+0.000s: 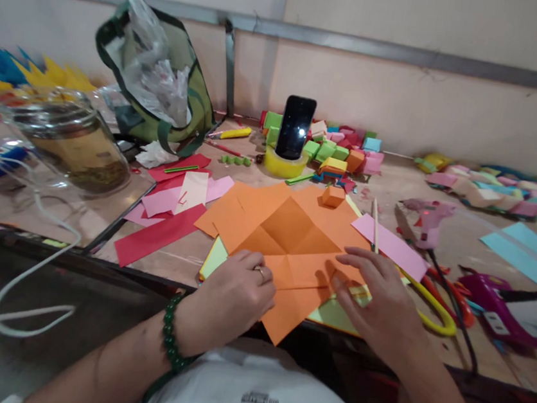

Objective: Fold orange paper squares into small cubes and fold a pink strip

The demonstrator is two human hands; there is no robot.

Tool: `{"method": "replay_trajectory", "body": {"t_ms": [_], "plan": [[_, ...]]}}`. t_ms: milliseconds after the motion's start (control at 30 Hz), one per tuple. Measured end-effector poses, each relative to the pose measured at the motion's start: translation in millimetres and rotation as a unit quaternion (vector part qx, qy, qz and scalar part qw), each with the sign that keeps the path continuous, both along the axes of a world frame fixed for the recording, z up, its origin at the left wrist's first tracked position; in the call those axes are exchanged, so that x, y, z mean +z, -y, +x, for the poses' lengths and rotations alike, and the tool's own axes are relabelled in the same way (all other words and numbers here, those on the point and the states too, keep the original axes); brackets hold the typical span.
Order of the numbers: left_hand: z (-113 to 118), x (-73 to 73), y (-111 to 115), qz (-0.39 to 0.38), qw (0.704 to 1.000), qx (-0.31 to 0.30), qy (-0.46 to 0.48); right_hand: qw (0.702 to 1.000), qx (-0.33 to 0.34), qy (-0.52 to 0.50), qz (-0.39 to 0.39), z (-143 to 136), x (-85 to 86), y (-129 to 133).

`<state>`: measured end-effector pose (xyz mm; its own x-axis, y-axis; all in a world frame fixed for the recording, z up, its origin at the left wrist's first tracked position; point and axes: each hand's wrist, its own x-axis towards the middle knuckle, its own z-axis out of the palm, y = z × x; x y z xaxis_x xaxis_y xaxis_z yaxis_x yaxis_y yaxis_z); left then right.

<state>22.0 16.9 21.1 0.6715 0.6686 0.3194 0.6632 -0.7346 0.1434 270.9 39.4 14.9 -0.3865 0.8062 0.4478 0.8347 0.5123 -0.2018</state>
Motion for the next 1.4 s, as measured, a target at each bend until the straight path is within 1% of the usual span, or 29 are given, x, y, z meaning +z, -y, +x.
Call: {"method": "replay_trajectory", "body": {"t_ms": [33,133,233,300,367,500,600,667,767,833,900,1000,1067,1100,1233,1333,1400], "plan": [[4,0.3,-1,0.011,1.000,0.003,-0.026,1.000,0.019,-0.001,0.012,-5,3.4,3],[15,0.2,-4,0.056,0.995,0.000,-0.086,0.994,0.105,0.022,-0.009,-21,7.0,7],[20,-0.2,-5,0.095,0.989,-0.018,-0.111,0.982,0.184,0.033,-0.022,-33,3.2,6],[18,0.2,-6,0.118,0.986,-0.028,-0.112,0.977,0.208,0.038,-0.012,-36,1.1,3],[11,1.4,-7,0.132,0.985,-0.026,-0.104,0.976,0.210,0.049,-0.002,-35,0.7,1],[-9,4.6,-12,0.156,0.985,-0.014,-0.072,0.979,0.197,0.051,0.019,-25,0.8,-2],[-20,5.2,-17,0.153,0.986,-0.009,-0.068,0.982,0.183,0.041,0.027,-21,-0.4,0],[-21,4.4,-18,0.131,0.988,0.012,-0.083,0.983,0.176,0.053,0.014,-25,-0.6,4],[-13,2.4,-13,0.074,0.992,0.044,-0.092,0.982,0.158,0.105,-0.003,-41,0.9,11],[-5,0.9,-6,0.023,0.996,0.041,-0.077,0.982,0.140,0.130,0.002,-53,1.9,14],[1,-0.3,3,-0.024,0.998,0.041,-0.049,0.982,0.139,0.128,0.002,-60,1.8,15],[2,-1.6,13,-0.076,0.995,0.057,-0.012,0.978,0.187,0.077,-0.043,-55,0.2,13],[0,-2.8,18,-0.094,0.994,0.060,-0.006,0.971,0.222,0.027,-0.090,-44,0.0,9],[-1,-3.8,19,-0.095,0.994,0.060,-0.006,0.967,0.229,0.005,-0.112,-37,0.6,7],[1,-9.4,20,-0.074,0.996,0.048,0.003,0.951,0.206,-0.059,-0.223,-15,6.2,-5],[5,-12.5,18,-0.081,0.996,0.023,0.028,0.925,0.189,-0.109,-0.310,-8,10.3,-15],[7,-12.9,19,-0.094,0.994,0.015,0.046,0.915,0.166,-0.132,-0.342,-7,12.1,-22]]}}
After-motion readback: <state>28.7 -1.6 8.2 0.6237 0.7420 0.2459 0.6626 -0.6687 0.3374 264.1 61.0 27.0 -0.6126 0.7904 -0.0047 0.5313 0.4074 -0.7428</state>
